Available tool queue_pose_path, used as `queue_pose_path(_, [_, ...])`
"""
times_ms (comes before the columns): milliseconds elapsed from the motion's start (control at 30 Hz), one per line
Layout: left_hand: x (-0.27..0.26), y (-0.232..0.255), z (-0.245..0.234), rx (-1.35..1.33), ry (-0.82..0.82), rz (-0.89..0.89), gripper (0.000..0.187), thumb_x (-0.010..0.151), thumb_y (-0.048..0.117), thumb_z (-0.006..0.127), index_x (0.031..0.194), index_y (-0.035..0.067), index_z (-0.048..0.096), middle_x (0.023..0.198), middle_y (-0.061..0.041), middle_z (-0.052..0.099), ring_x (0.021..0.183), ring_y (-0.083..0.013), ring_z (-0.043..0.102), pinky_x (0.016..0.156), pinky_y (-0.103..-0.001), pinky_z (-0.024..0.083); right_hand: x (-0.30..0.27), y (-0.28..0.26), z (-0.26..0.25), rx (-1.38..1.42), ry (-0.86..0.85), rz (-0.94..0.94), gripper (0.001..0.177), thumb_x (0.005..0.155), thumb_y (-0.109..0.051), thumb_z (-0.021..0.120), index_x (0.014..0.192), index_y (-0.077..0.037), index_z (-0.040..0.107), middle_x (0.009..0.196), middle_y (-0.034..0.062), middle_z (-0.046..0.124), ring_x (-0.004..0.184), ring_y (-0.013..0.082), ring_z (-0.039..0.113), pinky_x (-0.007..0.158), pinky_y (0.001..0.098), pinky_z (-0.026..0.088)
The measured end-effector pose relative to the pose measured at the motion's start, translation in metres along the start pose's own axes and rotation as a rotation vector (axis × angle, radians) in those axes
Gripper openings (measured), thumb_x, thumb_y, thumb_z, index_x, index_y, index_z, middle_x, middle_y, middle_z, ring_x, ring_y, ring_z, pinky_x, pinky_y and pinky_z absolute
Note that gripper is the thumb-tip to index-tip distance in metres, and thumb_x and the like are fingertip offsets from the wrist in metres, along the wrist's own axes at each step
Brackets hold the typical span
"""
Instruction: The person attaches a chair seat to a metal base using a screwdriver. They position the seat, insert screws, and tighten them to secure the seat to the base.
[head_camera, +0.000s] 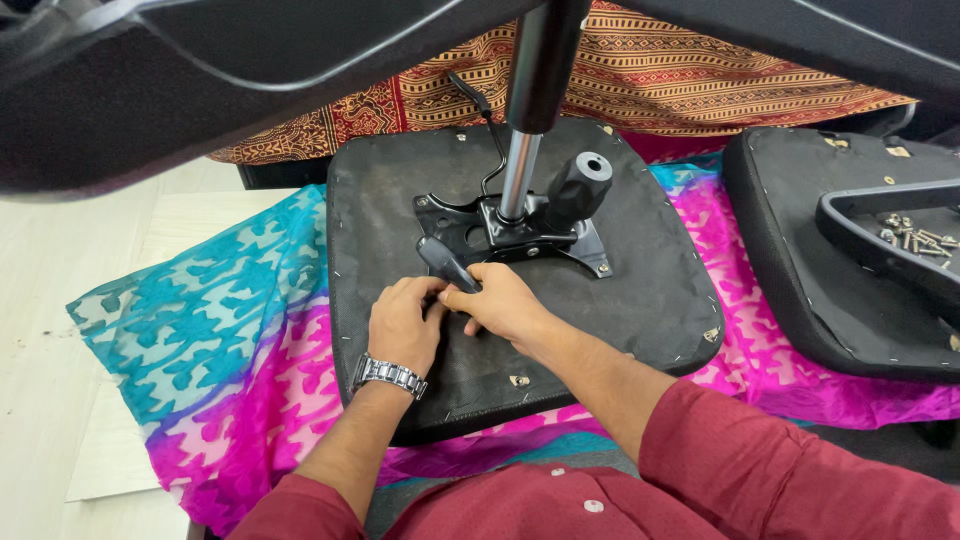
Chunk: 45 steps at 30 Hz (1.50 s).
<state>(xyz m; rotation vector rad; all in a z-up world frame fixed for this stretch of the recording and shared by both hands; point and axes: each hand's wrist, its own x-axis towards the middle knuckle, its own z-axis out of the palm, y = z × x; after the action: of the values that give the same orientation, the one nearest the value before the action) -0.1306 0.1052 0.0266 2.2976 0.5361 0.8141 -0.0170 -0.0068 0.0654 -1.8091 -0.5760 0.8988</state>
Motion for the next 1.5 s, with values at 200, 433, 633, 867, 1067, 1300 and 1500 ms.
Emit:
queue_pose_path(200, [0.006,0.001,-0.003,-0.001,-0.019,-0.030,0.013,0.079,0.017,0.080,0.091,0.013,0.078,0.089,-0.006,0.074,0.085,-0.0282,0.066,0.078,-0.041,0.052,-0.004,-0.012,-0.014,0.021,0.091,0.030,0.032,0.096,-0.031,0.071,0.101,0.000,0.068,0.072,0.0002,0.048,0.060,0.0085,0.043,0.049,0.0279,0.033])
queue_pose_path(433, [0.008,0.004,-0.005,-0.087,0.005,-0.240,0.020,0.075,0.021,0.085,0.088,0.010,0.074,0.082,-0.005,0.076,0.078,-0.0240,0.073,0.073,-0.037,0.056,-0.015,-0.029,-0.042,0.076,0.164,-0.346,0.026,0.098,-0.028,0.071,0.109,-0.005,0.072,0.084,0.0009,0.062,0.073,0.0081,0.052,0.063,0.0256,0.043])
queue_pose_path(633, [0.005,0.003,-0.004,-0.016,0.018,-0.136,0.013,0.081,0.019,0.082,0.092,0.012,0.079,0.085,-0.012,0.073,0.078,-0.0277,0.072,0.073,-0.039,0.055,-0.029,-0.020,-0.035,0.232,0.205,-0.507,0.023,0.095,-0.018,0.072,0.112,-0.005,0.066,0.098,0.0012,0.070,0.083,0.0081,0.067,0.075,0.0249,0.057])
queue_pose_path(867, [0.005,0.004,-0.006,-0.009,-0.037,-0.181,0.018,0.083,0.024,0.080,0.100,0.017,0.081,0.087,-0.012,0.073,0.081,-0.0284,0.072,0.075,-0.040,0.056,-0.034,-0.017,-0.033,0.230,0.220,-0.556,0.023,0.097,-0.019,0.071,0.114,-0.004,0.067,0.099,0.0029,0.070,0.085,0.0092,0.067,0.078,0.0257,0.059])
queue_pose_path(1067, [0.006,0.008,-0.008,-0.006,-0.084,-0.232,0.019,0.085,0.025,0.077,0.103,0.021,0.082,0.089,-0.011,0.073,0.084,-0.0283,0.072,0.077,-0.040,0.055,-0.040,-0.018,-0.032,0.183,0.217,-0.533,0.025,0.096,-0.022,0.071,0.113,-0.004,0.068,0.100,0.0033,0.071,0.085,0.0101,0.069,0.080,0.0257,0.059])
queue_pose_path(1300, [0.007,0.009,-0.008,-0.007,-0.094,-0.234,0.019,0.085,0.026,0.077,0.104,0.022,0.082,0.089,-0.011,0.074,0.085,-0.0294,0.072,0.078,-0.041,0.055,-0.042,-0.016,-0.031,0.185,0.215,-0.557,0.024,0.096,-0.020,0.072,0.113,-0.003,0.068,0.097,0.0036,0.070,0.085,0.0099,0.069,0.080,0.0262,0.059])
queue_pose_path(1500, [0.009,0.010,-0.011,-0.090,-0.138,-0.312,0.018,0.086,0.025,0.076,0.102,0.021,0.082,0.091,-0.009,0.078,0.085,-0.0259,0.076,0.077,-0.038,0.057,-0.043,-0.014,-0.029,0.185,0.205,-0.541,0.024,0.097,-0.020,0.072,0.113,-0.003,0.067,0.096,0.0035,0.071,0.082,0.0099,0.069,0.078,0.0259,0.059])
